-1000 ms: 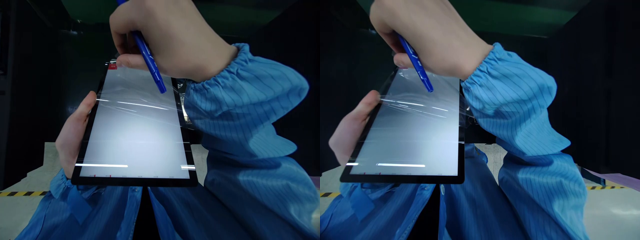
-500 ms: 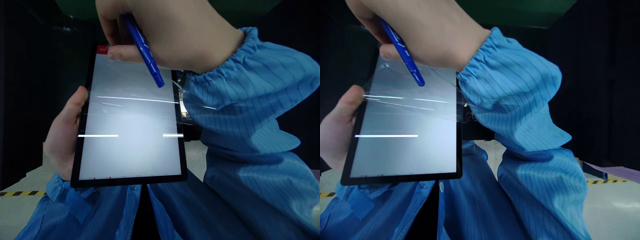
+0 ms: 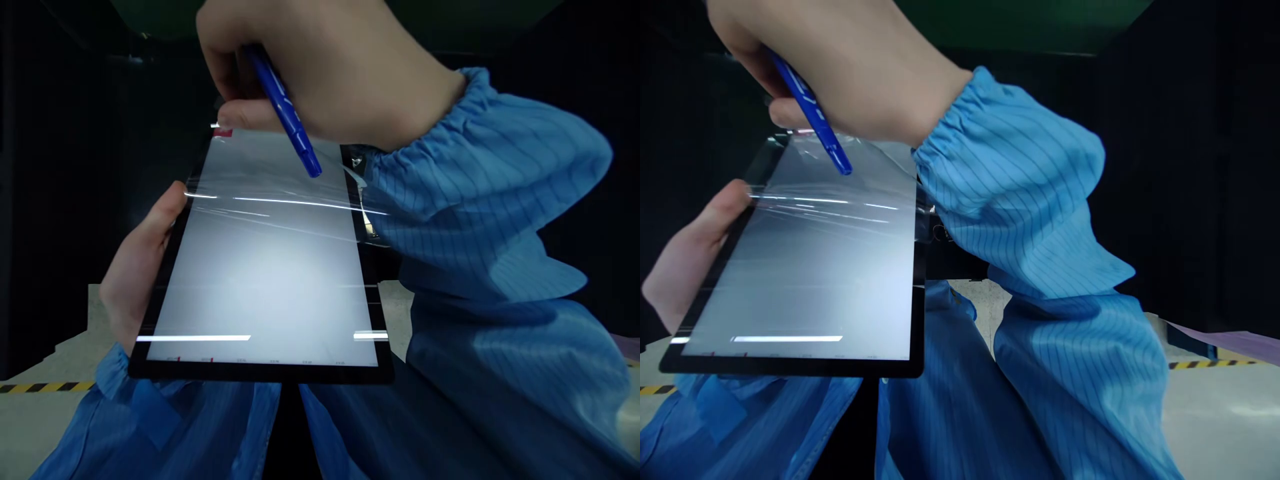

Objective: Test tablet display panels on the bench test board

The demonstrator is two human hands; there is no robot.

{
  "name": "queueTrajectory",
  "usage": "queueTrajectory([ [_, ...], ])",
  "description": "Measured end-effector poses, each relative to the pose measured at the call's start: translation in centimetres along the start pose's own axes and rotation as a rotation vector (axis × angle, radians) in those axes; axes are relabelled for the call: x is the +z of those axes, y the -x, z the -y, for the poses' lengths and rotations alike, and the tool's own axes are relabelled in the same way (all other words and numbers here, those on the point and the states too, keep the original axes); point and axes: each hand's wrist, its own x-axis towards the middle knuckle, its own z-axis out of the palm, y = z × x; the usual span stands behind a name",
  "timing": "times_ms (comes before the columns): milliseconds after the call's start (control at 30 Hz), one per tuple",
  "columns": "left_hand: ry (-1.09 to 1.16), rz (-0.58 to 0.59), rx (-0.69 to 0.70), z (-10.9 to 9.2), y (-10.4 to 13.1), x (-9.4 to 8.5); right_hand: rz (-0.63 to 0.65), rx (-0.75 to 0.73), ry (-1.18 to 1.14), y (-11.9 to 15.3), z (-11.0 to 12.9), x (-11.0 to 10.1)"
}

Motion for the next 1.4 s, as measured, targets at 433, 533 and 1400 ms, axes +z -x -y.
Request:
queueTrajectory([
  [433,0.001,-0.149,-0.162,-0.8,0.7,1.2,0.024,0.073,0.039,-0.5,-0.4,1.6],
  [533,0.028,-0.225,-0.197,-0.9,0.7,1.3,0.021,0.056,0.002,-0.8,-0.4,1.9],
  [1400,0.162,-0.376,0.262,0.0,-2.1,-3.1,-0.239,-0.09,-0.359,-4.8,-0.7,2.3],
])
